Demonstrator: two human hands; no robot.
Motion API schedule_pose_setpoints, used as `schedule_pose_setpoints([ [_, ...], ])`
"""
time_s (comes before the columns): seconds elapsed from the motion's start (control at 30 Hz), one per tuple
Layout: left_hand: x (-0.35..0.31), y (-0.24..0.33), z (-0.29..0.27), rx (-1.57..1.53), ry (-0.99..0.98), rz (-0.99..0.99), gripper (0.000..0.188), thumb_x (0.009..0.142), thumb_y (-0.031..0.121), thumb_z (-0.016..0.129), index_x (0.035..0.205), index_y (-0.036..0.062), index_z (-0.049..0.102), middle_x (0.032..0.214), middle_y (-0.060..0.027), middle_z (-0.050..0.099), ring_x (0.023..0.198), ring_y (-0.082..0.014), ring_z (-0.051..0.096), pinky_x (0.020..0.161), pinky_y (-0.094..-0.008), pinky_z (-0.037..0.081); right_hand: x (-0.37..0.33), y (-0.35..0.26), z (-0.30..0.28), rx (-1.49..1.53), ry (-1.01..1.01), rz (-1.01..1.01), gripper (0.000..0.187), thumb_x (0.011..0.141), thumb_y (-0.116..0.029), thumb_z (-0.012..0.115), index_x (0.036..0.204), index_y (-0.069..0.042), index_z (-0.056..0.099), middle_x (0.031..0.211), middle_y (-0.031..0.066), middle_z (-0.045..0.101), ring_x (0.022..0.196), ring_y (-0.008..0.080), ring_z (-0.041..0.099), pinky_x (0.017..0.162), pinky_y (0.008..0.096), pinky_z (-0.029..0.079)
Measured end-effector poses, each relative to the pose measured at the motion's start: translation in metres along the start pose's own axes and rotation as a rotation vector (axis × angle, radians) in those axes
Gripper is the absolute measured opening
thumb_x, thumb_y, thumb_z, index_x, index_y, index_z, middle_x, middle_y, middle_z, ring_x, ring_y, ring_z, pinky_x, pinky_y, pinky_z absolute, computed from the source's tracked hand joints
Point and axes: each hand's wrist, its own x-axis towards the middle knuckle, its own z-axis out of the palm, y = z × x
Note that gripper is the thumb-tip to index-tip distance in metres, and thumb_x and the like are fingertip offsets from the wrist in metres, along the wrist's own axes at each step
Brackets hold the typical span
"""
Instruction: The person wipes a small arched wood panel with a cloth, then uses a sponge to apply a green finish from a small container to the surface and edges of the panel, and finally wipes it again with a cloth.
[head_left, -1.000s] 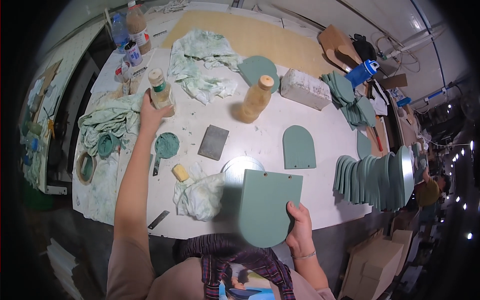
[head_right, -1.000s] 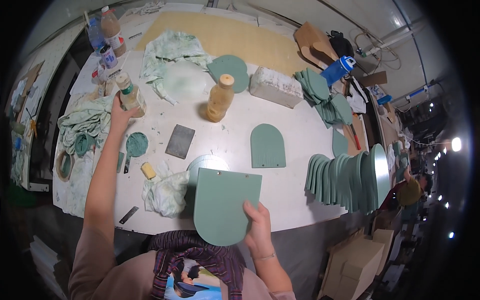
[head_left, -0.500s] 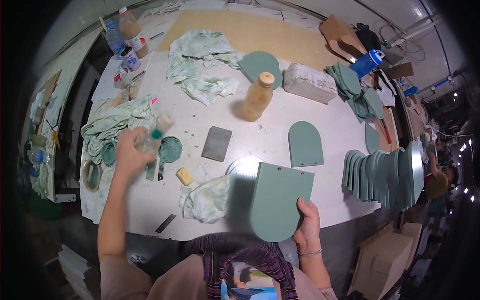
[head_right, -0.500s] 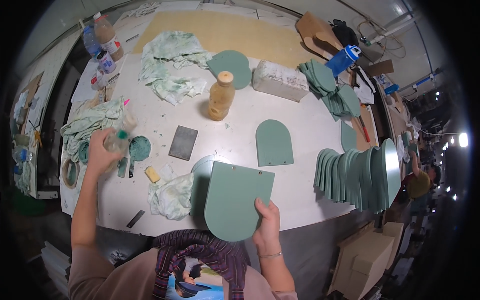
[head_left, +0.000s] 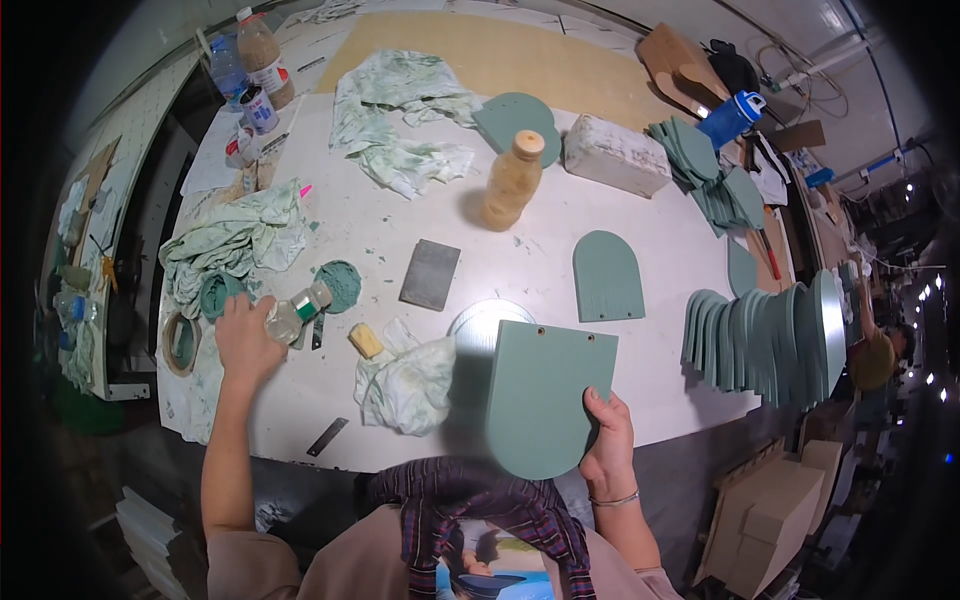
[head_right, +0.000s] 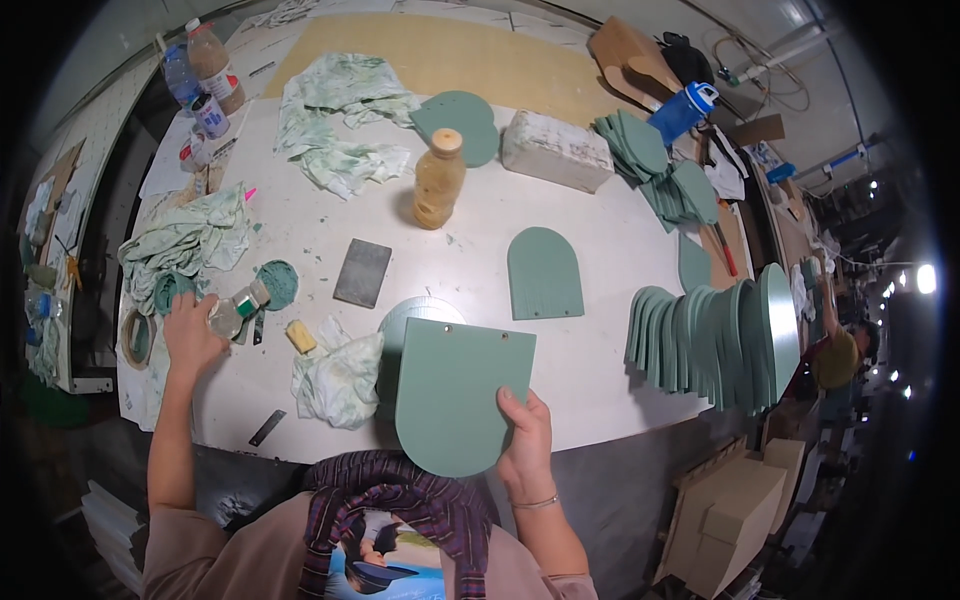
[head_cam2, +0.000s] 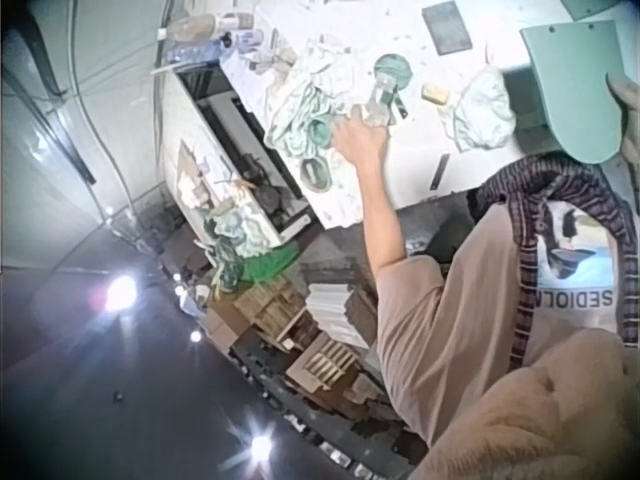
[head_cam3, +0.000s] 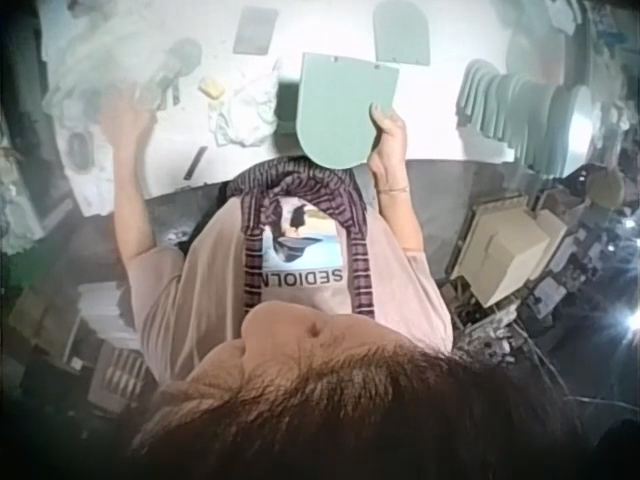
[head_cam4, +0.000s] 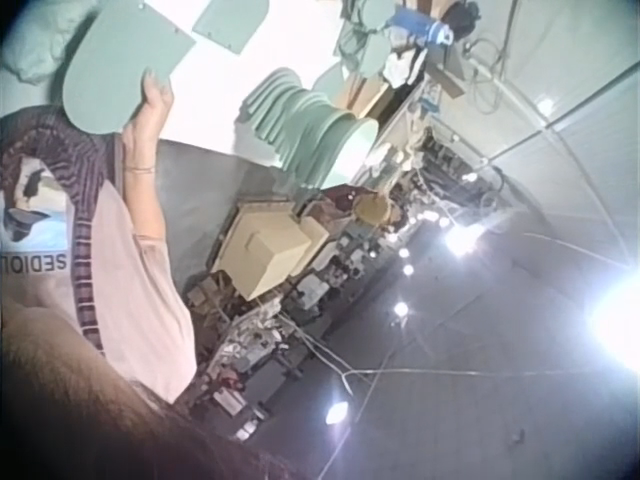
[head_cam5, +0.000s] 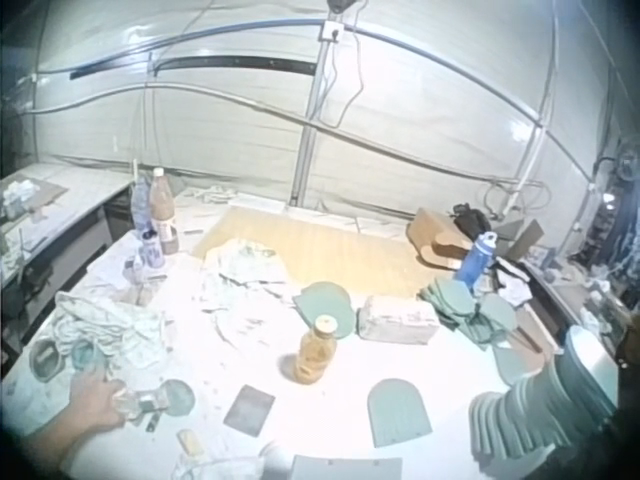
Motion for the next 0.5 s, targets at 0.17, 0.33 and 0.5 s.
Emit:
schedule_pose_setpoints([
  [0.17,0.0022,0.0037,0.0002,0.03,0.004,0.004,0.043,0.058,0.008,0.07,0.101,0.0113,0.068,0.095,-0.0108,0.055,0.098,-0.0324,0.052,0.074,-0.0435,0.042,-0.0017,0.0031,-0.0069,0.006,0.004,-0.013,0.033,0.094,-0.015,0.061,0.119,0.006,0.06,0.11,0.0124,0.067,0.096,0.0198,0.066,0.086,0.0316,0.052],
  [0.33,0.0036,0.0054,-0.0008,0.044,-0.016,0.004,0.044,0.057,0.008,0.07,0.102,0.0116,0.069,0.096,-0.0105,0.056,0.099,-0.0318,0.052,0.075,-0.043,0.042,-0.0015,0.0044,-0.0101,-0.001,0.006,-0.024,0.036,0.094,-0.018,0.061,0.12,0.007,0.059,0.111,0.0135,0.067,0.096,0.021,0.066,0.086,0.0327,0.053],
  [0.5,0.0034,0.0032,-0.0001,0.034,0.015,-0.013,0.048,0.055,0.01,0.072,0.103,0.0121,0.069,0.095,-0.0095,0.056,0.101,-0.0309,0.053,0.076,-0.0432,0.044,-0.0009,0.0047,-0.0104,-0.011,0.016,-0.013,0.036,0.094,-0.018,0.061,0.121,0.006,0.059,0.111,0.0133,0.067,0.097,0.021,0.066,0.087,0.0325,0.053],
])
